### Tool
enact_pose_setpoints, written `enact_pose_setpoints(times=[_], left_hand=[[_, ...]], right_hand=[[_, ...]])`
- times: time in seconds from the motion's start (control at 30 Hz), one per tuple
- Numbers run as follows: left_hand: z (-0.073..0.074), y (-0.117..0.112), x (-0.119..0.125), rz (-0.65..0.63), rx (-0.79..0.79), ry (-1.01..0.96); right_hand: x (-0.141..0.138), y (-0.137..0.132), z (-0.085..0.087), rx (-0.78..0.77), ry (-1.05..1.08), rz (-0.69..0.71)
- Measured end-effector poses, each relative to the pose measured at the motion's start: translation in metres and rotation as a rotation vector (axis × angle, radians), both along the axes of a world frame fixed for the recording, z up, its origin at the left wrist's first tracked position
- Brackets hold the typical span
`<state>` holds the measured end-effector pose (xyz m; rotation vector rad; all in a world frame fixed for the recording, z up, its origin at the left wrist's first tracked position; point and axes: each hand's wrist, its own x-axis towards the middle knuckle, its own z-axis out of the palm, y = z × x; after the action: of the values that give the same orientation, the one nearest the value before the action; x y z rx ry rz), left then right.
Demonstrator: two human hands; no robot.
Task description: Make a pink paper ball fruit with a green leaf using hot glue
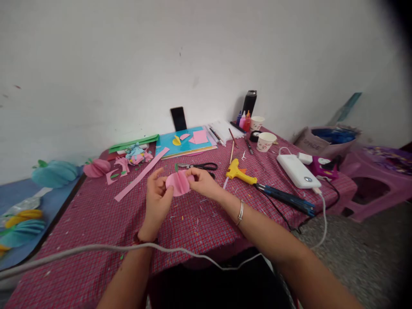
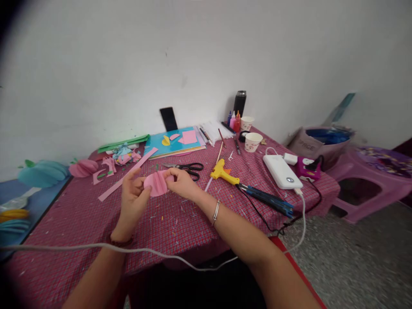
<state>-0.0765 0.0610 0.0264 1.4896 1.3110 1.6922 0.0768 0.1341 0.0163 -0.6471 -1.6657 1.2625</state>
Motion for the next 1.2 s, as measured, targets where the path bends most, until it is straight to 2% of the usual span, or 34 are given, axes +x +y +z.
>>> enact_pose_setpoints(times=[0.1, 0.23, 0.37, 0.47, 0.57, 0.67, 0.77, 0.93, 1.07, 1.2], left_hand=[[0.0, 0.001, 0.0, -0.031, 0.017, 0.089], [0.005, -0.001, -0.003, 0.002, 0.01, 0.215], [0.007, -0.001, -0.004, 0.011, -0.06, 0.22], [0.001, 0.002, -0.004, 0.073, -0.104, 0.203], [-0.005, 0.006, -0.005, 0.139, -0.088, 0.149], [-0.006, 0.006, -0.005, 0.175, -0.035, 0.11], [-0.001, 0.003, -0.005, 0.122, -0.023, 0.149], [0.002, 0.003, -0.006, -0.011, -0.128, 0.219], [-0.002, 0.006, -0.006, -0.027, -0.186, 0.213], [-0.006, 0.007, -0.007, 0.002, -0.198, 0.225]], right_hand=[[-0.001, 0.001, -0.002, -0.046, 0.023, 0.016], [-0.001, 0.002, -0.001, -0.057, 0.029, 0.019], [-0.001, -0.001, 0.001, 0.009, 0.007, -0.016], [-0.002, -0.005, 0.003, 0.092, -0.026, -0.053], [-0.003, -0.008, 0.003, 0.153, -0.064, -0.064], [-0.004, -0.006, 0.002, 0.181, -0.1, -0.073], [-0.003, -0.004, 0.001, 0.205, -0.14, -0.083], [-0.002, -0.01, 0.004, 0.339, -0.229, -0.098], [-0.003, -0.019, 0.008, 0.451, -0.317, -0.057], [-0.003, -0.024, 0.01, 0.5, -0.388, -0.033]])
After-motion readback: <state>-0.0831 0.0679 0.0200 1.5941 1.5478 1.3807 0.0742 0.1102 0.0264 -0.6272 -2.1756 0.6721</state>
